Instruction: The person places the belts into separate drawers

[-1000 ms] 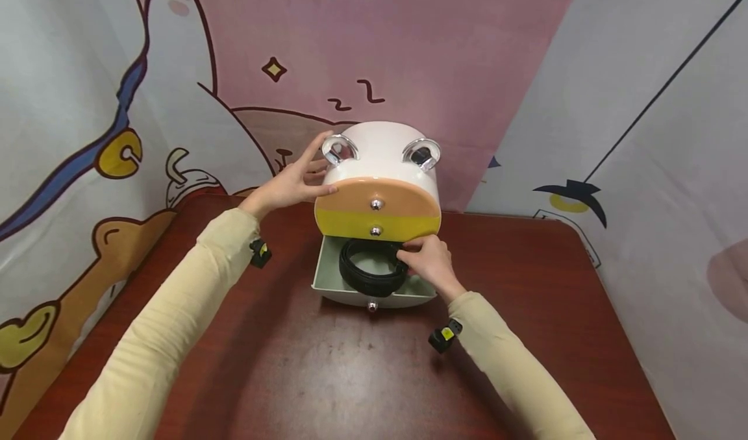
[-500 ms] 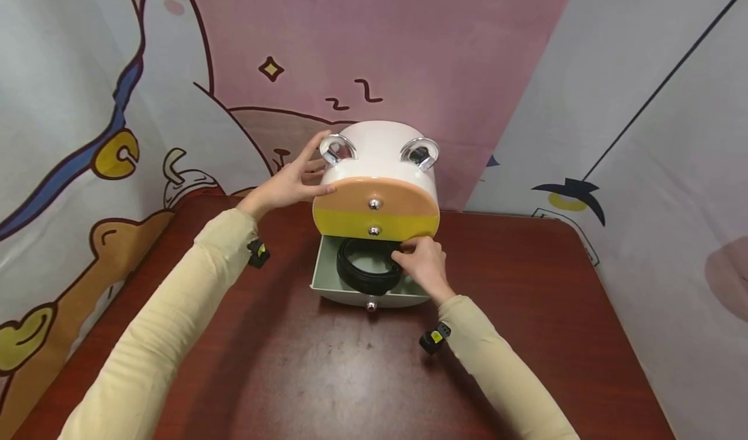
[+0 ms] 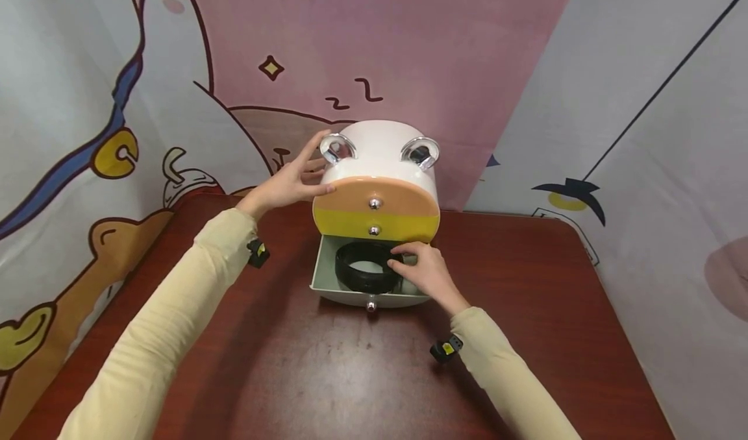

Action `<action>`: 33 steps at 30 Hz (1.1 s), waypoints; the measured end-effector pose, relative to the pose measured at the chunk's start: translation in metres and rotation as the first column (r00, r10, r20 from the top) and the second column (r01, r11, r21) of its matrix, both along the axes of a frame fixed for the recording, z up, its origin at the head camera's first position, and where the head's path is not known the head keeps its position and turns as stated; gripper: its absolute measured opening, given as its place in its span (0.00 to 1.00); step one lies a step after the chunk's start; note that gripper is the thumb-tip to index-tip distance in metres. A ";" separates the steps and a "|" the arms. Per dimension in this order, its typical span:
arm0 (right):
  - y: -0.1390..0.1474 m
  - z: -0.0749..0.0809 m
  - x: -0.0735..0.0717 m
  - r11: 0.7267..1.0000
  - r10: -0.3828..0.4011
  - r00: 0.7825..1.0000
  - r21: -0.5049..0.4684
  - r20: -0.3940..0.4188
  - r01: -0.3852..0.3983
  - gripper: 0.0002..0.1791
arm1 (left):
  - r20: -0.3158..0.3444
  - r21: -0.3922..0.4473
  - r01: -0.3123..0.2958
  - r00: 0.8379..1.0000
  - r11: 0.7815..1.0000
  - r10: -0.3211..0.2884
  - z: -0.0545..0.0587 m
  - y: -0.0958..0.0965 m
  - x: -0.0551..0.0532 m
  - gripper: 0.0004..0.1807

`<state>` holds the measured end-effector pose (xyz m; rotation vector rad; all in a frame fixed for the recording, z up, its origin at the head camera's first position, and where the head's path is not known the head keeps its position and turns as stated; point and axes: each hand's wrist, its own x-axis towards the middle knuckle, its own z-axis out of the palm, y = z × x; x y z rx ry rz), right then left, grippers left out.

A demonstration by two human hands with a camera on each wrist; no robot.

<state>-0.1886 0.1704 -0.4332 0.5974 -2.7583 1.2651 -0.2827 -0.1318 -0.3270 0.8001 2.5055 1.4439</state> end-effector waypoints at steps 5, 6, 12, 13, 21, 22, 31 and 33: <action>0.003 0.001 0.002 0.973 0.221 0.974 -0.080 0.054 -0.216 0.13 | -0.004 -0.003 -0.002 1.000 1.000 0.002 0.000 0.001 0.000 0.53; 0.003 0.001 0.003 0.965 0.256 0.964 -0.083 0.073 -0.250 0.13 | -0.001 0.000 -0.001 1.000 1.000 0.001 0.000 0.001 0.000 0.53; 0.003 0.002 0.006 0.944 0.327 0.940 -0.065 0.100 -0.322 0.14 | 0.008 0.003 0.013 1.000 1.000 -0.013 -0.001 0.001 -0.001 0.53; 0.002 0.001 0.006 0.946 0.322 0.942 -0.066 0.090 -0.317 0.13 | 0.004 0.000 0.012 1.000 1.000 -0.012 -0.001 0.001 -0.001 0.53; -0.005 -0.011 0.002 0.953 0.299 0.948 0.085 -0.106 -0.291 0.09 | -0.012 0.010 0.018 1.000 1.000 -0.017 -0.003 0.001 -0.001 0.53; -0.006 -0.013 0.002 0.952 0.298 0.946 0.111 -0.127 -0.285 0.09 | -0.011 0.011 0.020 1.000 1.000 -0.020 -0.003 0.001 -0.001 0.53; -0.010 -0.016 -0.001 0.965 0.247 0.962 0.114 -0.117 -0.234 0.12 | -0.025 -0.020 -0.003 1.000 1.000 0.002 -0.002 -0.001 0.000 0.53; -0.011 -0.017 -0.002 0.966 0.248 0.963 0.106 -0.109 -0.237 0.12 | -0.028 -0.025 -0.003 1.000 1.000 0.002 -0.001 -0.001 0.000 0.53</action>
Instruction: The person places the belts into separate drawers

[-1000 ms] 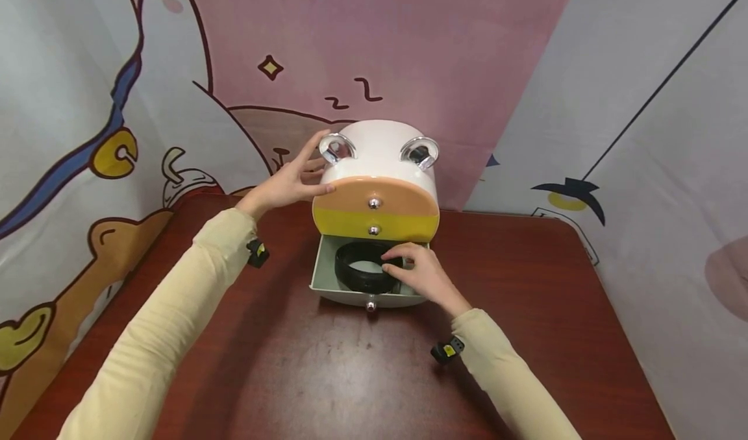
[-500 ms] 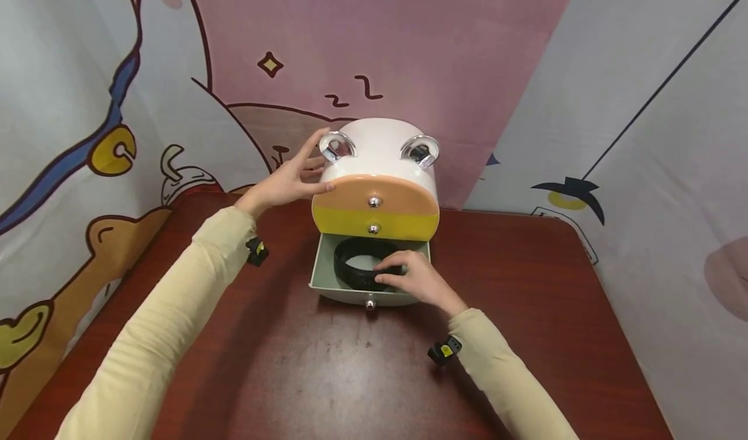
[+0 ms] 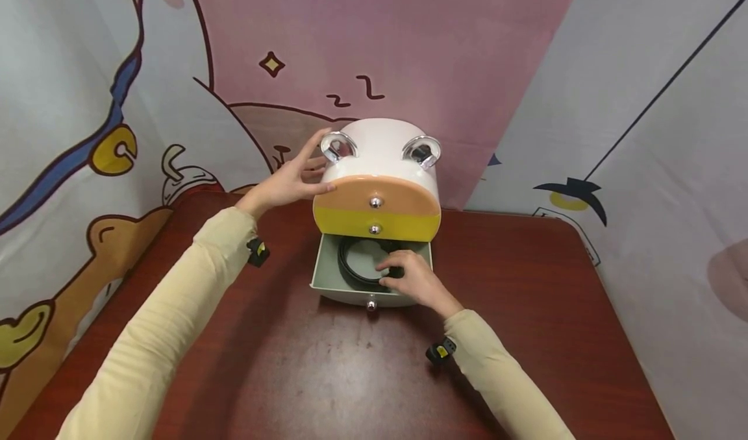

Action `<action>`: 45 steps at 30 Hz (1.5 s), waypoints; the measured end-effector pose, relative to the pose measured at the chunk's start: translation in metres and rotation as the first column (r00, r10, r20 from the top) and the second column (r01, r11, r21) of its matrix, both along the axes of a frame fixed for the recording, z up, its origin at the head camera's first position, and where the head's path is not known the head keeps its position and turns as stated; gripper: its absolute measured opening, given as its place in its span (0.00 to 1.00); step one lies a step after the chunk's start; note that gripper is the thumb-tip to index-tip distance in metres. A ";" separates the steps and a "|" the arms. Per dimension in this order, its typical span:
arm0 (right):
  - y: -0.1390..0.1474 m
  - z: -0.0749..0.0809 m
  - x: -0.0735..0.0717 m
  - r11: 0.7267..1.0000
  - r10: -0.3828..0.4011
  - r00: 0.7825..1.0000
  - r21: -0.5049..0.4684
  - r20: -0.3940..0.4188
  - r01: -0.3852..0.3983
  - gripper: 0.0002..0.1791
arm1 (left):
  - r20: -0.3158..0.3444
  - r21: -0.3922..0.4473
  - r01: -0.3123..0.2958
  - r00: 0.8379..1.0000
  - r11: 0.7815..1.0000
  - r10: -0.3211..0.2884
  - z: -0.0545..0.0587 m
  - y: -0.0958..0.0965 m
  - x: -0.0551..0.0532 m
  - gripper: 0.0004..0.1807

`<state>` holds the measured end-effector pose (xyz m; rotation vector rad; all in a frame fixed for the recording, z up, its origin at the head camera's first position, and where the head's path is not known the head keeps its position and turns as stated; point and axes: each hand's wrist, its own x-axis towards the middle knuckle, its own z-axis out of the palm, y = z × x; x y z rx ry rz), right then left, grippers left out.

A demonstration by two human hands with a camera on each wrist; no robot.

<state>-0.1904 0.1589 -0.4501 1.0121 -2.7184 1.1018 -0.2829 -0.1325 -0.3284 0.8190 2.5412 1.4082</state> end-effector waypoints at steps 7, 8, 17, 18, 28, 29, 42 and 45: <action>-0.003 -0.002 0.003 0.997 0.003 0.999 0.078 0.037 -0.006 0.06 | 0.009 0.012 0.004 1.000 1.000 -0.004 0.000 0.000 0.000 0.53; -0.003 -0.002 0.004 0.996 -0.009 0.998 0.086 0.058 0.004 0.06 | 0.014 0.019 0.004 1.000 1.000 -0.005 0.000 0.000 0.001 0.53; -0.001 0.002 0.008 0.999 -0.028 0.991 0.040 0.130 0.023 0.08 | 0.020 0.020 -0.003 1.000 1.000 0.003 -0.003 0.000 0.002 0.53; -0.001 0.003 0.009 0.999 -0.026 0.991 0.022 0.129 0.023 0.08 | 0.021 0.019 -0.004 1.000 1.000 0.004 -0.003 0.000 0.002 0.53; 0.001 0.011 0.019 0.994 0.032 0.983 -0.110 0.180 -0.012 0.11 | 0.023 0.006 -0.017 1.000 1.000 0.017 -0.002 -0.003 0.003 0.54; 0.001 0.012 0.020 0.993 0.035 0.983 -0.115 0.182 -0.015 0.11 | 0.026 0.006 -0.014 1.000 1.000 0.014 -0.002 -0.003 0.003 0.54; -0.002 0.011 0.032 0.985 0.075 0.992 -0.164 0.097 -0.059 0.10 | 0.017 0.017 -0.012 1.000 1.000 0.012 -0.001 -0.001 0.003 0.54; 0.000 0.010 0.033 0.988 0.059 0.996 -0.146 0.070 -0.048 0.09 | 0.016 0.020 -0.007 1.000 1.000 0.007 0.000 0.000 0.002 0.54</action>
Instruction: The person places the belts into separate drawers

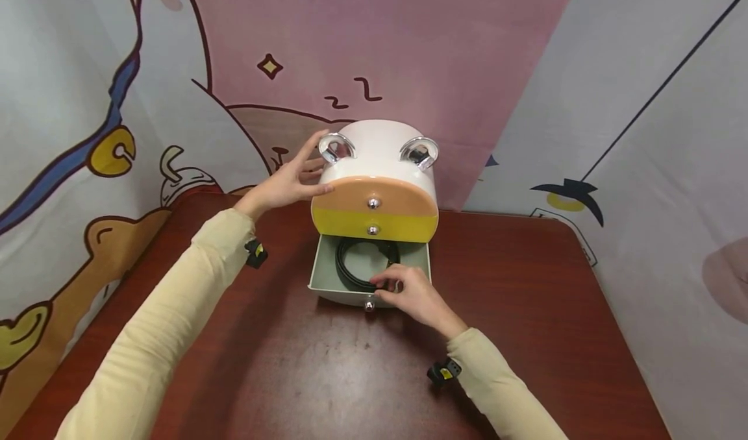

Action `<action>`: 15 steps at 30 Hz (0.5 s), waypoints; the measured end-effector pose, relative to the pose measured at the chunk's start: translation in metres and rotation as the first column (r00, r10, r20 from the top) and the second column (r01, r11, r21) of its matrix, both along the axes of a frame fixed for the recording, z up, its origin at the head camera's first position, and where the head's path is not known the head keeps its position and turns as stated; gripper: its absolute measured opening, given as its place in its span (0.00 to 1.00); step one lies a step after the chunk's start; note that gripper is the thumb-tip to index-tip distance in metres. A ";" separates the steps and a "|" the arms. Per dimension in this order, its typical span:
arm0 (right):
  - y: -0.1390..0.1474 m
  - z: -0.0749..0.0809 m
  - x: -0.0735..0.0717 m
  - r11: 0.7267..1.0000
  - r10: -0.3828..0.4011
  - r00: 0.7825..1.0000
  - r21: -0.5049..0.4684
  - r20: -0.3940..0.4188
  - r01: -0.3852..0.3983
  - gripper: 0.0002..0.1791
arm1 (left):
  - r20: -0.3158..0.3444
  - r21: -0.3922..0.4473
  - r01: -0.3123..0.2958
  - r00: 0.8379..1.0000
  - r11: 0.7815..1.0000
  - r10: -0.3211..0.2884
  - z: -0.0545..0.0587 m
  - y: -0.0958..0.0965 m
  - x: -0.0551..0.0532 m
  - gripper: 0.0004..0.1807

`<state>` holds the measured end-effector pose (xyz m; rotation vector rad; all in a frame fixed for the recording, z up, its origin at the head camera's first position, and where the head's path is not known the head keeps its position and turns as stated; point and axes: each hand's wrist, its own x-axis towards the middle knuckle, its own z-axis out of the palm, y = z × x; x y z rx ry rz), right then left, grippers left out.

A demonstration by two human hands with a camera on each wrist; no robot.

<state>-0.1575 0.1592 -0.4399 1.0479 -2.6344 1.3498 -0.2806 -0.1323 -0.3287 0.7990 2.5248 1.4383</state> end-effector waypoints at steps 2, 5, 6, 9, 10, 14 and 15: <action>0.002 0.000 0.001 1.000 -0.012 1.000 0.014 -0.002 0.013 0.09 | -0.002 -0.004 0.001 1.000 1.000 -0.001 0.000 0.000 0.000 0.54; 0.005 -0.001 0.002 0.999 -0.031 1.000 0.031 0.003 0.030 0.08 | -0.008 -0.010 -0.004 1.000 1.000 0.003 0.000 0.000 0.000 0.54; 0.005 -0.002 0.002 0.999 -0.036 0.999 0.034 0.005 0.036 0.08 | -0.010 -0.014 -0.006 1.000 1.000 0.006 0.000 0.000 0.000 0.54; 0.007 -0.005 0.004 0.998 -0.060 0.998 0.027 -0.002 0.060 0.08 | -0.014 -0.016 -0.006 1.000 1.000 0.006 0.000 0.000 -0.001 0.53; 0.008 -0.006 0.005 0.998 -0.066 0.998 0.020 -0.010 0.067 0.08 | -0.013 -0.017 -0.007 1.000 1.000 0.006 0.000 0.000 -0.001 0.53; 0.008 -0.008 0.009 0.997 -0.079 0.996 -0.011 -0.047 0.078 0.08 | -0.011 -0.013 -0.001 1.000 1.000 0.001 0.000 0.000 -0.001 0.53; 0.008 -0.008 0.010 0.997 -0.079 0.995 -0.016 -0.057 0.078 0.08 | -0.011 -0.013 -0.002 1.000 1.000 0.001 0.001 0.000 -0.001 0.54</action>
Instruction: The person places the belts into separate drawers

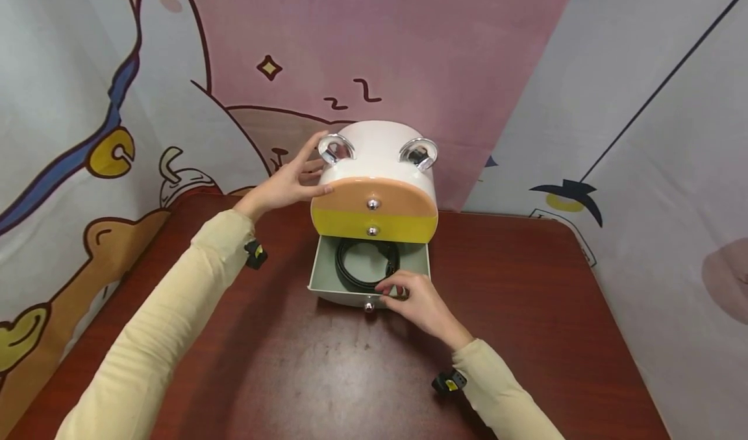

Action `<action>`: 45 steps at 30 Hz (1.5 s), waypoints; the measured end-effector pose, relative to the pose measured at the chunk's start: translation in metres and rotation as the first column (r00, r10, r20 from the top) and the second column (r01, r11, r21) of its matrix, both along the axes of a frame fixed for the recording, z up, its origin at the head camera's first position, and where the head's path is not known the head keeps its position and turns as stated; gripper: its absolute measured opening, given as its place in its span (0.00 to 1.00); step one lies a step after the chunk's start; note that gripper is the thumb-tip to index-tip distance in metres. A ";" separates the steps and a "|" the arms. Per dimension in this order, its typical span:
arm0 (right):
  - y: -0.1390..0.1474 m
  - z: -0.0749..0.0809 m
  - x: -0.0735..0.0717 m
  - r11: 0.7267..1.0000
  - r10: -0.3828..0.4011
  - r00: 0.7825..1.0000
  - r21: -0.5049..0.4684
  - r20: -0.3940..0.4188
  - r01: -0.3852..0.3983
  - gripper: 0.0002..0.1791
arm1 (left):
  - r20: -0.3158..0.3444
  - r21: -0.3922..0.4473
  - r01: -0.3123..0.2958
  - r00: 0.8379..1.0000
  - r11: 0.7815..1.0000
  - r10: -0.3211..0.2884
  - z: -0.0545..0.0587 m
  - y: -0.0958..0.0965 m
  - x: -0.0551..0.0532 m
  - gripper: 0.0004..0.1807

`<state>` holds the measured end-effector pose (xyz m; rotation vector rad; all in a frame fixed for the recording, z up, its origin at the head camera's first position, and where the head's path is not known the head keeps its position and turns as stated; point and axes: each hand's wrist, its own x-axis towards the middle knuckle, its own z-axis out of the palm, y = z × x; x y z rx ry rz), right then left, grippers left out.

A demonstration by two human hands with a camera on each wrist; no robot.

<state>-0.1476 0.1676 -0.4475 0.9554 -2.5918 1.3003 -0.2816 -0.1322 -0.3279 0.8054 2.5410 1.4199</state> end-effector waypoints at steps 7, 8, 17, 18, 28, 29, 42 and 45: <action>-0.002 -0.001 0.001 1.000 -0.005 0.999 0.010 -0.046 0.006 0.10 | -0.009 0.004 -0.001 1.000 1.000 0.001 0.001 0.000 0.000 0.54; -0.002 -0.002 0.001 1.000 -0.008 0.998 0.019 -0.057 0.009 0.10 | -0.009 0.003 -0.002 1.000 1.000 0.002 0.000 0.000 0.000 0.54; -0.004 -0.006 -0.002 0.999 -0.027 0.991 0.032 -0.133 0.032 0.09 | -0.011 0.005 0.002 1.000 1.000 -0.002 0.000 0.000 -0.001 0.54; -0.005 -0.006 -0.003 0.999 -0.033 0.989 0.028 -0.142 0.037 0.08 | -0.014 0.003 -0.001 1.000 1.000 0.001 0.000 -0.001 -0.001 0.54; -0.009 -0.010 -0.015 0.996 -0.088 0.979 0.015 -0.182 0.092 0.08 | 0.007 0.013 -0.004 1.000 1.000 0.004 -0.002 -0.001 0.000 0.53; -0.010 -0.010 -0.015 0.996 -0.089 0.979 0.013 -0.183 0.093 0.08 | 0.003 0.011 -0.007 1.000 1.000 0.006 -0.002 -0.001 0.000 0.53; -0.024 -0.006 0.000 0.992 -0.080 0.975 -0.112 -0.209 0.058 0.09 | -0.002 0.012 0.000 1.000 1.000 0.000 0.000 -0.001 0.000 0.53; -0.029 -0.007 0.007 0.993 -0.071 0.979 -0.103 -0.191 0.052 0.07 | -0.006 0.006 -0.002 1.000 1.000 0.002 0.000 0.000 0.000 0.53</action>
